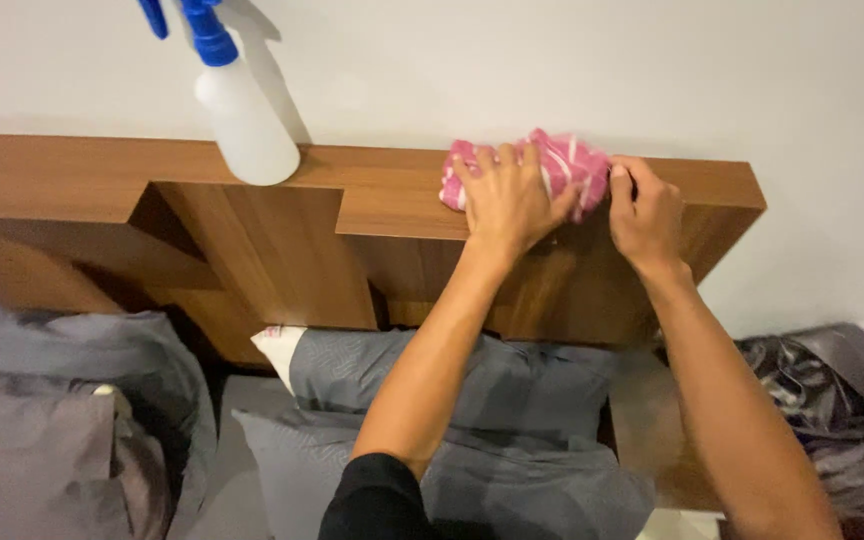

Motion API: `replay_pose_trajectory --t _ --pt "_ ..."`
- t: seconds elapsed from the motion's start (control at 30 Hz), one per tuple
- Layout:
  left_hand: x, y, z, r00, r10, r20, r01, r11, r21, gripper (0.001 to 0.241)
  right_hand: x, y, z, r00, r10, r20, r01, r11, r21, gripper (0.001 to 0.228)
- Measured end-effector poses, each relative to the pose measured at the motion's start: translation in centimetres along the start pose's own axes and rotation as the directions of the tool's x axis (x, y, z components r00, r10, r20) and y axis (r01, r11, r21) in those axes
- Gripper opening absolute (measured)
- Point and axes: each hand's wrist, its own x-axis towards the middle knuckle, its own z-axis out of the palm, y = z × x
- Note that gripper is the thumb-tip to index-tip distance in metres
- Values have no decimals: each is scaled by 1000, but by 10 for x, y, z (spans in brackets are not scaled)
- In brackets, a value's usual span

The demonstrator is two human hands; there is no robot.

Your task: The person cleans a wooden headboard by spraying it with a cleaning solution and wiping it with a pink cloth. They repeatedly spray different sections of the headboard and wipe them down, occasionally adjusting the cloth.

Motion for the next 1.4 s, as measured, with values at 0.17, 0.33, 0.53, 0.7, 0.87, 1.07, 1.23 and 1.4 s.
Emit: replay_pose_trajectory --t 0.17,0.33,0.53,0.7,0.87,1.07,1.23,1.4 --pt "-16 -44 -6 991 45 -125 -57 994 -93 73 -8 0 0 980 -198 -34 197 980 -10 25" --pt "-30 -113 -37 989 -71 -133 70 997 -13 67 -13 -2 3 944 -327 -37 324 943 -77 21" --pt "-35 -83 -7 914 -115 -389 156 985 75 64 -14 3 8 935 -353 -17 350 932 -91 22" --pt "-47 -17 -1 919 -28 -393 20 1000 -25 65 -12 -7 -1 934 -354 52 357 931 -79 29" --pt "-64 -63 -32 961 29 -275 -71 987 -146 66 -11 -1 6 944 -311 106 323 939 -120 28" --pt "-48 -133 -49 985 -24 -171 5 994 -112 66 -16 -16 5 974 -214 72 223 963 -154 27" --pt "-37 -102 -29 971 44 -234 -60 996 -64 69 -14 -23 17 979 -182 92 198 957 -211 29" --pt "-55 -88 -56 980 195 -45 -200 955 -220 69 -10 -29 21 983 -121 139 165 915 -369 33"
